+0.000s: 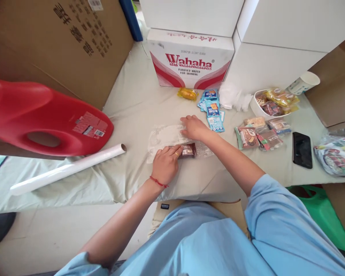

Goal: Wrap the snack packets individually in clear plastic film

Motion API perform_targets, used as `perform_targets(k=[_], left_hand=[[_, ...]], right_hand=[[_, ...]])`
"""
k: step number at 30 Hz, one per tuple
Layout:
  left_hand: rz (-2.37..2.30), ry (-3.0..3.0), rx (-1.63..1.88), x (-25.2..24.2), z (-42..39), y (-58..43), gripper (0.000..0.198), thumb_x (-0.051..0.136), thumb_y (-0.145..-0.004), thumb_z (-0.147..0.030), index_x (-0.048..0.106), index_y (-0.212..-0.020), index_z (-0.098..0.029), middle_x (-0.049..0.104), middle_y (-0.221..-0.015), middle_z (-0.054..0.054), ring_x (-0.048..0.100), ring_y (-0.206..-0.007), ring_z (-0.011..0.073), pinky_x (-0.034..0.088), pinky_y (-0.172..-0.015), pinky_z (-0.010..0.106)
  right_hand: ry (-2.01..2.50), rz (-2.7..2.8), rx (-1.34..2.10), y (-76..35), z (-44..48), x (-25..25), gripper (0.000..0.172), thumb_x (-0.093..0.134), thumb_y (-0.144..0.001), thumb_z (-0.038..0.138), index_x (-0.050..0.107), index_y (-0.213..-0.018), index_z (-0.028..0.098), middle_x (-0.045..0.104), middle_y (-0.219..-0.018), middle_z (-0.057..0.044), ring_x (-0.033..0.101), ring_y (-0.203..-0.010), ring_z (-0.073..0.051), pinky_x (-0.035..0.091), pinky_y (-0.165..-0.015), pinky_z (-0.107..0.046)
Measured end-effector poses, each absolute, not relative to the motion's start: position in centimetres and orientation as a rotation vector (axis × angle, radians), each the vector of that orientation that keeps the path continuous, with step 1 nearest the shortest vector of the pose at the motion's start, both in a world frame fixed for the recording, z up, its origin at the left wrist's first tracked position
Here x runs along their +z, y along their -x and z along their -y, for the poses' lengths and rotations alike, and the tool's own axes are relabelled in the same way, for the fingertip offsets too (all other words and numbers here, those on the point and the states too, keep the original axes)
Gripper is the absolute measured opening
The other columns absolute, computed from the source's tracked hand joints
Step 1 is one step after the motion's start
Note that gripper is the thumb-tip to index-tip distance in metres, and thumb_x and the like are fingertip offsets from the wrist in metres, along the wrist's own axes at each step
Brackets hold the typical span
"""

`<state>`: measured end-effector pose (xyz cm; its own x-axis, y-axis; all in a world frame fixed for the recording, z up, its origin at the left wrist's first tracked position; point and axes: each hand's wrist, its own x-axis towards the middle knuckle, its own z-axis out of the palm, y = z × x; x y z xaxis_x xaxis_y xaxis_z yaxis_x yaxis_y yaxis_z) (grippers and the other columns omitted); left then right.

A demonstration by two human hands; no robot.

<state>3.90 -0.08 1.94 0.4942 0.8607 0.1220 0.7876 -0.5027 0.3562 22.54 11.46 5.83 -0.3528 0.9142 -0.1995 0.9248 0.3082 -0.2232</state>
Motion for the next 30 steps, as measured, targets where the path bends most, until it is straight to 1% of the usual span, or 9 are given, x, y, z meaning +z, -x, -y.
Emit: perform_targets(k=[2,5,9,13,17,21,25,28,30], left_hand=[[-1.409,-2.516,0.393,1.5,0.1,-3.9,0.046,0.04,-0.103,-0.015,0.069,-0.136,-0.024,0.071,-0.142,0.008,0.064,-0.107,0.0287,0.047,-0.083,0.045],[-1.418,-2.536,0.377,1.3,0.4,-3.7,0.044,0.039,-0.105,-0.018,0.069,-0.137,-0.023,0.07,-0.144,0.008,0.064,-0.104,0.0283,0.048,-0.081,0.045],[-1.419,-2.543,0.412,1.1,0.6,-3.7,0.044,0.039,-0.105,-0.019,0.07,-0.137,-0.023,0.07,-0.144,0.008,0.064,-0.103,0.0284,0.049,-0.079,0.045],[-1.418,-2.48,0.466,0.5,0.5,-3.7,0.043,0.04,-0.105,-0.019,0.071,-0.135,-0.023,0.072,-0.14,0.009,0.067,-0.106,0.0269,0.052,-0.085,0.043],[-1.353,-2.369,0.574,-0.4,0.2,-3.0,0.04,0.042,-0.102,-0.017,0.077,-0.12,-0.022,0.079,-0.121,0.01,0.071,-0.107,0.0256,0.058,-0.094,0.043],[-1.27,-2.238,0.78,-0.5,0.5,-1.0,0.04,0.047,-0.095,-0.014,0.079,-0.114,-0.027,0.077,-0.129,0.004,0.072,-0.12,0.022,0.059,-0.104,0.043],[-1.443,-1.851,1.076,0.0,0.7,1.6,0.027,0.051,-0.092,-0.021,0.078,-0.093,-0.024,0.081,-0.111,0.005,0.075,-0.11,0.021,0.06,-0.102,0.041],[-1.775,-1.429,1.278,-0.1,-0.7,3.0,0.028,0.048,-0.097,-0.033,0.072,-0.103,-0.02,0.078,-0.104,0.006,0.074,-0.096,0.018,0.06,-0.089,0.034],[-1.875,-1.404,1.264,-0.7,-2.2,3.4,0.038,0.04,-0.102,-0.044,0.066,-0.116,-0.019,0.075,-0.114,0.009,0.071,-0.1,0.019,0.059,-0.089,0.036]], right_hand=[[-1.756,-2.443,-0.573,-21.5,-12.6,5.4,0.056,0.072,-0.093,0.033,0.062,-0.142,0.007,0.069,-0.126,-0.019,0.058,-0.117,-0.03,0.043,-0.099,-0.036],[-1.705,-2.42,-0.765,-21.1,-13.4,5.6,0.032,0.067,-0.094,0.025,0.074,-0.121,0.009,0.073,-0.102,-0.01,0.062,-0.094,-0.022,0.042,-0.084,-0.028],[-1.633,-2.746,-0.759,-21.9,-11.8,7.2,0.02,0.063,-0.094,0.022,0.076,-0.105,0.011,0.066,-0.106,-0.01,0.06,-0.09,-0.019,0.041,-0.082,-0.027],[-1.422,-2.943,-0.666,-22.7,-6.9,8.0,0.023,0.054,-0.101,0.023,0.075,-0.108,0.016,0.062,-0.107,-0.01,0.058,-0.085,-0.018,0.038,-0.075,-0.028],[-1.336,-2.899,-0.571,-23.2,-2.2,5.6,0.035,0.047,-0.106,0.022,0.07,-0.132,0.025,0.062,-0.101,-0.005,0.051,-0.077,-0.017,0.03,-0.065,-0.028],[-1.445,-2.894,-0.564,-23.2,-0.3,2.7,0.04,0.043,-0.11,0.024,0.064,-0.143,0.032,0.062,-0.103,-0.004,0.05,-0.083,-0.018,0.03,-0.069,-0.027],[-1.417,-2.905,-0.59,-22.7,0.1,2.4,0.044,0.044,-0.11,0.02,0.065,-0.144,0.037,0.063,-0.105,-0.005,0.052,-0.087,-0.019,0.032,-0.073,-0.029],[-1.367,-2.895,-0.484,-22.2,0.3,3.2,0.049,0.047,-0.106,0.013,0.065,-0.145,0.037,0.062,-0.11,-0.008,0.053,-0.091,-0.022,0.034,-0.076,-0.031],[-1.386,-2.864,-0.442,-21.8,0.5,3.6,0.049,0.049,-0.104,0.011,0.066,-0.144,0.034,0.062,-0.112,-0.01,0.054,-0.093,-0.023,0.036,-0.078,-0.032]])
